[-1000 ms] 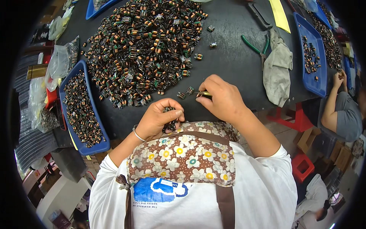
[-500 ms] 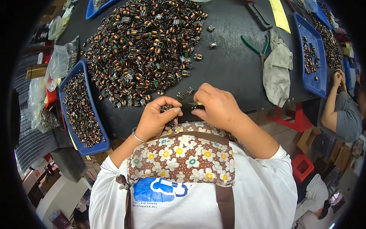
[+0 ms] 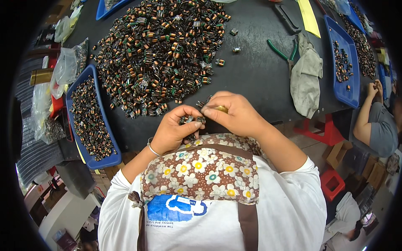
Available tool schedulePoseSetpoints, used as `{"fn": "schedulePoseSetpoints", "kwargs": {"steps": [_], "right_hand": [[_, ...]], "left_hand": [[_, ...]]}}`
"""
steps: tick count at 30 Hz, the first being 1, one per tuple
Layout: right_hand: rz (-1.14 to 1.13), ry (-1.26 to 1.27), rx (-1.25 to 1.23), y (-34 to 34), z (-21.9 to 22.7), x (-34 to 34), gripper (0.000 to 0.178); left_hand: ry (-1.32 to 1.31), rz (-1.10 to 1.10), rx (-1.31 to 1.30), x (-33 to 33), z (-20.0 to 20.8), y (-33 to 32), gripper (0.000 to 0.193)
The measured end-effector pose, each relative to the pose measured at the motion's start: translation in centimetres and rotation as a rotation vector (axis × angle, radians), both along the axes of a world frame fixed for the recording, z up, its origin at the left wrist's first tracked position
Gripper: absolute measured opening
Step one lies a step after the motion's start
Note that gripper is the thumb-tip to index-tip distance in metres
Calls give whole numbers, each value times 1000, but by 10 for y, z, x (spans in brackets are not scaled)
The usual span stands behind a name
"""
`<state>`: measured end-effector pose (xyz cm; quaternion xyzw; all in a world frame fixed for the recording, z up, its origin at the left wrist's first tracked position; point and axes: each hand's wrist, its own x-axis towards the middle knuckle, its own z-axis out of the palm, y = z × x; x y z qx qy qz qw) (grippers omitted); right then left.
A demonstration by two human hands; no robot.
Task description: The person picks up electronic components from a pile on the workstation and scrapes them using a small handheld blade.
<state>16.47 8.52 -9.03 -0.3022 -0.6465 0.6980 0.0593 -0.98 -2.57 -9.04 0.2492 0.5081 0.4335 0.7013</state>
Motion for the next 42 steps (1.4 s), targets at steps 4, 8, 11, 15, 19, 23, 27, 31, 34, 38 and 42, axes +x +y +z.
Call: {"fn": "schedulePoseSetpoints", "kwargs": {"steps": [4,8,11,15,19,23,27,31,34,38,42], "right_hand": [[-59,-25,815,-4,-9,-6,21],[-77,-96,861,0,-12,-8,25],[-73,16,710,3,-15,-2,22],[-52,129,474,-2,-12,4,18],[-132,33,-84,-10,0,4,14],[-170,74,-214,-13,-2,4,16],[-186,103,-241,-13,-3,4,16],[-165,-10,121,-6,-7,6,14],[-118,-63,516,-2,-6,9,13],[-49,48,464,-5,4,10,15],[-11,131,471,-9,11,7,14]], "left_hand": [[2,37,13,0,-1,-3,15],[45,42,-2,0,-1,-2,14],[63,57,-1,-1,-5,-4,14],[50,73,-61,-1,-2,-3,14],[63,82,-67,0,-2,-2,14],[69,99,-67,0,-2,-3,15],[55,107,-59,1,-3,-5,16],[23,124,-66,1,-4,-6,16],[-5,117,-60,1,-3,-6,17],[-203,115,-106,-3,-5,-6,15],[-423,88,-177,-6,-4,-5,14]]}}
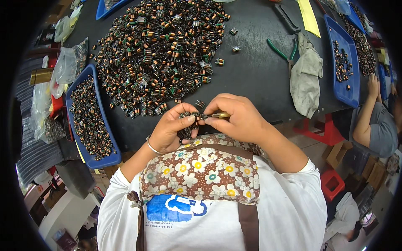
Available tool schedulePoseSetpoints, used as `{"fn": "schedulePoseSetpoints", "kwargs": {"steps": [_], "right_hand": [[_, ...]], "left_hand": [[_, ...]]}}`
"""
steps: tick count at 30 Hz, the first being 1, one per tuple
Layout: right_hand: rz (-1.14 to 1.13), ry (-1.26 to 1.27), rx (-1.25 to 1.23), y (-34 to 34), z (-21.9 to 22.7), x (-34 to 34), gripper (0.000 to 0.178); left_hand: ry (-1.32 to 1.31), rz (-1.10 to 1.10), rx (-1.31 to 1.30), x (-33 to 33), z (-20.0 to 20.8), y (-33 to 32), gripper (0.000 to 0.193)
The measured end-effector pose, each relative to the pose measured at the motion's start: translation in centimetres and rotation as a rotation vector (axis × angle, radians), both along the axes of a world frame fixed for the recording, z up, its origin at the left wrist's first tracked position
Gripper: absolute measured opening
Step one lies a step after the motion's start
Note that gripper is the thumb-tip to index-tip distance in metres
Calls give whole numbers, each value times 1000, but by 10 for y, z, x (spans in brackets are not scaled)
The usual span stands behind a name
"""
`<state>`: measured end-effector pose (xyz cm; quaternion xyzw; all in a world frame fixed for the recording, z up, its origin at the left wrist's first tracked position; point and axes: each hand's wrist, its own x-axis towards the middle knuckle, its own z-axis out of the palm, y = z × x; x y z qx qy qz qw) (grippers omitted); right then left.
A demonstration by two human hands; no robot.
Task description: The person picks up electronic components from a pile on the workstation and scrapes them using a small handheld blade.
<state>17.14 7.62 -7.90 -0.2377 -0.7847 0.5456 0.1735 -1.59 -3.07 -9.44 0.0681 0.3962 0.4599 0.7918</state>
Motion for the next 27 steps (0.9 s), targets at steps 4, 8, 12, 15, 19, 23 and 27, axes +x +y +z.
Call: {"fn": "schedulePoseSetpoints", "kwargs": {"steps": [4,8,12,15,19,23,27], "right_hand": [[-103,-255,105,3,4,-1,12],[-11,-87,209,2,-3,2,10],[83,-35,262,1,-1,-1,10],[93,-77,270,-1,1,-1,11],[176,-129,273,-1,7,0,10],[223,-148,161,2,7,3,9],[165,-24,100,2,1,1,9]], "left_hand": [[25,29,47,-1,-3,-2,13],[123,-6,50,3,0,-2,14],[196,-24,81,6,0,-1,15],[249,-38,119,6,-1,-2,15],[301,-44,143,7,-3,-6,14],[242,-55,137,7,-2,-6,14],[112,-24,136,3,-2,-5,19]]}}
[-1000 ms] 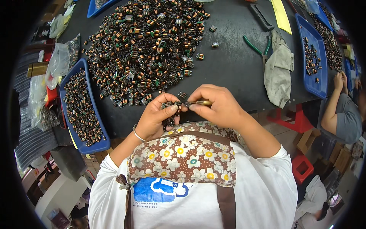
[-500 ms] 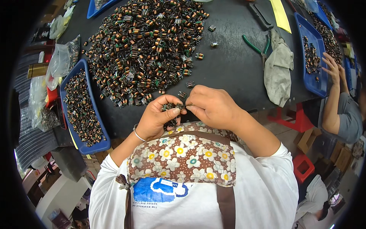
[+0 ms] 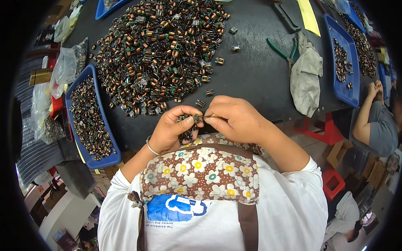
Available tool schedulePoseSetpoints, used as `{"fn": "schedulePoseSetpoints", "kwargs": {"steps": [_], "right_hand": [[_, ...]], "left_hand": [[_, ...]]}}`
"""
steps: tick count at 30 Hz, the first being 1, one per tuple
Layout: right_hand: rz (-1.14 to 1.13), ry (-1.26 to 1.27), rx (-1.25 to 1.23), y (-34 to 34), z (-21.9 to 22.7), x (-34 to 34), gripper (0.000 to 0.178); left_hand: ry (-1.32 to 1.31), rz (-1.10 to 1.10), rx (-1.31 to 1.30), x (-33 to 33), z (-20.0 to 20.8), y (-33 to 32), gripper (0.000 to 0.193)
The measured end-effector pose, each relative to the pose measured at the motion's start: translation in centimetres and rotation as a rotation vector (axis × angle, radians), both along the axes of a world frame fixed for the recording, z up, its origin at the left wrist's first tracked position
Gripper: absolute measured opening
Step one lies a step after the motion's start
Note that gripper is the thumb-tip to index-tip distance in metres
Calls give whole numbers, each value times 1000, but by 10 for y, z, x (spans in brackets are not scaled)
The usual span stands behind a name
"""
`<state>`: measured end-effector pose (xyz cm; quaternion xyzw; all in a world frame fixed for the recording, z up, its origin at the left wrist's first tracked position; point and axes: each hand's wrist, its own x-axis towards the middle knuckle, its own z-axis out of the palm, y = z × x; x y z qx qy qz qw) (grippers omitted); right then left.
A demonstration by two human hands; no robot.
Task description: The person picks up electronic components from a pile on the workstation and scrapes them using a small handheld blade.
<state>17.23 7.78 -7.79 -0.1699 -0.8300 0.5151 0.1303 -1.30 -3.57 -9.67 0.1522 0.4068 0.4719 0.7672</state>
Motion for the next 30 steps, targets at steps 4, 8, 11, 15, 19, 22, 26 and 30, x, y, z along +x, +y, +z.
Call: {"fn": "schedulePoseSetpoints", "kwargs": {"steps": [4,8,11,15,19,22,26,30], "right_hand": [[-59,-25,76,-1,-2,-3,7],[-23,-19,140,3,-2,-3,9],[-20,-18,251,3,-4,-5,10],[-75,21,307,1,-7,-9,11],[-216,-4,344,4,-16,-9,18],[-352,-168,403,10,-14,-15,22],[-331,-159,369,13,-21,-14,22],[-241,-262,48,11,-9,-12,18]], "left_hand": [[24,-4,3,1,-2,0,22],[44,-27,-15,0,1,1,21],[72,-40,-14,-1,-1,1,22],[42,-18,2,-2,-3,-1,25],[-42,27,-37,-3,-2,-3,26],[-35,35,-42,-2,-3,-3,27],[-44,47,-13,-3,-4,-1,20],[-64,111,38,-4,-10,-4,16]]}}
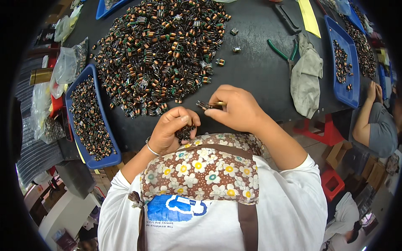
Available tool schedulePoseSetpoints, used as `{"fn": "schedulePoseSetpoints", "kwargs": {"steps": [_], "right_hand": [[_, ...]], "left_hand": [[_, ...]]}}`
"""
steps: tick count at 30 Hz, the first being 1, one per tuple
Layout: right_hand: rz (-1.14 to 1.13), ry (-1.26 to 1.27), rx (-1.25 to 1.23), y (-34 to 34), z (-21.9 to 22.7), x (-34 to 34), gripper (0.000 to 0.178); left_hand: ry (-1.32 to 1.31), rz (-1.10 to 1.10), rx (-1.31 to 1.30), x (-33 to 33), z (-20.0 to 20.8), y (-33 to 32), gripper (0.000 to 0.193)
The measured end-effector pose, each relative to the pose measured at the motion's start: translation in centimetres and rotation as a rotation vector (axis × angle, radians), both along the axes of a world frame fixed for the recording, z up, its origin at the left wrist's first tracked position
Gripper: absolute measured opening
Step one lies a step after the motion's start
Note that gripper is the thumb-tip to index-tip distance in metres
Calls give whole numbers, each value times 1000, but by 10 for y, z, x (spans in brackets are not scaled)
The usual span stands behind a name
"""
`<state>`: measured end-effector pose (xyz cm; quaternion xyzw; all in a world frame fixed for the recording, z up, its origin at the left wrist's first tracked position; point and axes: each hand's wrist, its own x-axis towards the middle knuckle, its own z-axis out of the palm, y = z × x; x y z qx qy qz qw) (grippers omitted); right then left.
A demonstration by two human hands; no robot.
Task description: The person picks up electronic components from a pile on the workstation and scrapes them using a small handheld blade.
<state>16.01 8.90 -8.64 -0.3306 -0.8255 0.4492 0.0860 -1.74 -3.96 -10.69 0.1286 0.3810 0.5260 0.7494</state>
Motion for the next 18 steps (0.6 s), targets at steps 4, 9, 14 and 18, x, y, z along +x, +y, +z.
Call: {"fn": "schedulePoseSetpoints", "kwargs": {"steps": [4,9,14,18], "right_hand": [[43,90,-214,0,3,-1,18],[131,145,-255,-7,2,-13,16],[62,134,43,-12,-12,-21,17],[131,-33,358,-18,-15,-23,33]], "left_hand": [[193,-42,-99,3,10,4,13],[669,-103,84,4,15,5,13],[392,-64,-107,-1,14,0,13],[286,-24,-132,-1,16,-1,13]]}}
